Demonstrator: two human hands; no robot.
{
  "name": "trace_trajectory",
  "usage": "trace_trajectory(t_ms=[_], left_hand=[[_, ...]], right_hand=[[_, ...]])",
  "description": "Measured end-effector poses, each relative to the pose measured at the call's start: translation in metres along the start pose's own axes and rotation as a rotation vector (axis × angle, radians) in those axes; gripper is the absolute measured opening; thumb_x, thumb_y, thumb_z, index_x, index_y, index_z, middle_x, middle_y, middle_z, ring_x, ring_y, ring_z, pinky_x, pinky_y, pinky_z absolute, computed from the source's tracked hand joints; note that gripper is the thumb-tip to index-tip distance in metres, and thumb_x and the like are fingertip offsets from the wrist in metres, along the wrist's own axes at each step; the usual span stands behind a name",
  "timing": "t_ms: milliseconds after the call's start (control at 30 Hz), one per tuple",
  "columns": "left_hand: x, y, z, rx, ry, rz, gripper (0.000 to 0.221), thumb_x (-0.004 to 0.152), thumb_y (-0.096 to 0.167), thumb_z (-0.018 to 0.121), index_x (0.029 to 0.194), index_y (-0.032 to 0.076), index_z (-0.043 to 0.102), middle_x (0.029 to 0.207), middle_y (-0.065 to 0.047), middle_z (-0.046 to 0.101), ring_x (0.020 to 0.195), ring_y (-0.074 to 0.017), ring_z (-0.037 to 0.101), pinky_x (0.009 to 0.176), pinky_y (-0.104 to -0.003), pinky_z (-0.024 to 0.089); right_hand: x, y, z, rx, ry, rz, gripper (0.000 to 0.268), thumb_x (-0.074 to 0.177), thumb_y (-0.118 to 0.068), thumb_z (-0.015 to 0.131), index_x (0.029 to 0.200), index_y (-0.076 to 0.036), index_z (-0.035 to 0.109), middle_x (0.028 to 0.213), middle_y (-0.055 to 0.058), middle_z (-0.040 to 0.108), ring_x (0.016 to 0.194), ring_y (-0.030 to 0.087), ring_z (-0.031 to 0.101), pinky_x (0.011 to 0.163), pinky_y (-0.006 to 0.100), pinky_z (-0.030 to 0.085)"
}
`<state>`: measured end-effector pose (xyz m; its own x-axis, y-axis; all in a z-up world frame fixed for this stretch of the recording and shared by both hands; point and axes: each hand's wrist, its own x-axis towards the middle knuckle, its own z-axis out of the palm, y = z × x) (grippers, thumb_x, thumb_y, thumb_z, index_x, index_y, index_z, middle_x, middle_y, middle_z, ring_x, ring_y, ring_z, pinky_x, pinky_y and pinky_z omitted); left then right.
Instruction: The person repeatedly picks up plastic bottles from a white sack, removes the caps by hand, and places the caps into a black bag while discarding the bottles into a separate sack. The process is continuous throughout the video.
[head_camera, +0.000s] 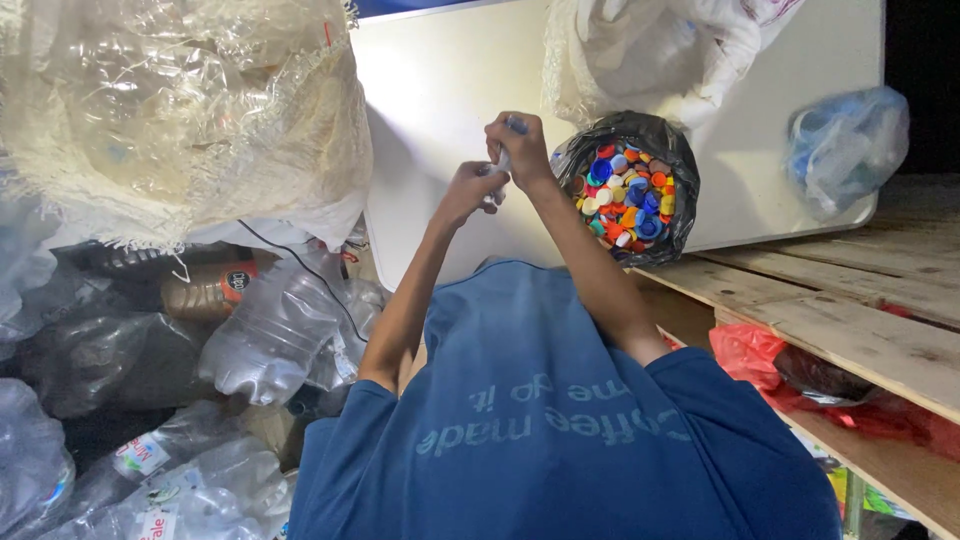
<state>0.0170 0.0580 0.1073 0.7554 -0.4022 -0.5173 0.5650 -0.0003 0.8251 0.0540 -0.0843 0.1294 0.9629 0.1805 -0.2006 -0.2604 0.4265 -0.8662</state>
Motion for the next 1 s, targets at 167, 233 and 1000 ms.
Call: trace_trajectory(t_ms=[167, 233, 1000], left_hand=[[-0.001, 0.015, 0.017, 0.364, 0.317, 0.11, 0.034, 0.08, 0.031, 0.071, 0.076, -0.003, 0.07, 0.061, -0.008, 0.065, 0.054, -0.0152, 0.061, 0.052, -0.034, 0.049], [0.003, 0.016, 0.019, 0.413, 0.409, 0.16, 0.038, 0.078, 0.033, 0.073, 0.073, -0.004, 0.069, 0.06, -0.011, 0.066, 0.054, -0.0184, 0.063, 0.055, -0.038, 0.051], [-0.005, 0.012, -0.008, 0.471, 0.121, 0.097, 0.053, 0.084, 0.039, 0.076, 0.109, -0.007, 0.067, 0.094, -0.024, 0.072, 0.087, -0.033, 0.072, 0.073, -0.046, 0.061]], right_hand=[[0.019, 0.015, -0.003, 0.087, 0.218, -0.026, 0.025, 0.087, -0.002, 0.068, 0.066, -0.004, 0.055, 0.058, 0.005, 0.053, 0.047, 0.012, 0.049, 0.044, 0.028, 0.041], [0.023, 0.017, -0.004, 0.101, 0.294, -0.027, 0.024, 0.086, -0.001, 0.067, 0.066, -0.006, 0.055, 0.057, 0.005, 0.054, 0.045, 0.013, 0.049, 0.044, 0.028, 0.041], [0.022, 0.013, 0.003, -0.256, 0.234, 0.004, 0.017, 0.08, 0.002, 0.068, 0.064, 0.001, 0.062, 0.055, 0.006, 0.058, 0.041, 0.012, 0.053, 0.04, 0.029, 0.045]])
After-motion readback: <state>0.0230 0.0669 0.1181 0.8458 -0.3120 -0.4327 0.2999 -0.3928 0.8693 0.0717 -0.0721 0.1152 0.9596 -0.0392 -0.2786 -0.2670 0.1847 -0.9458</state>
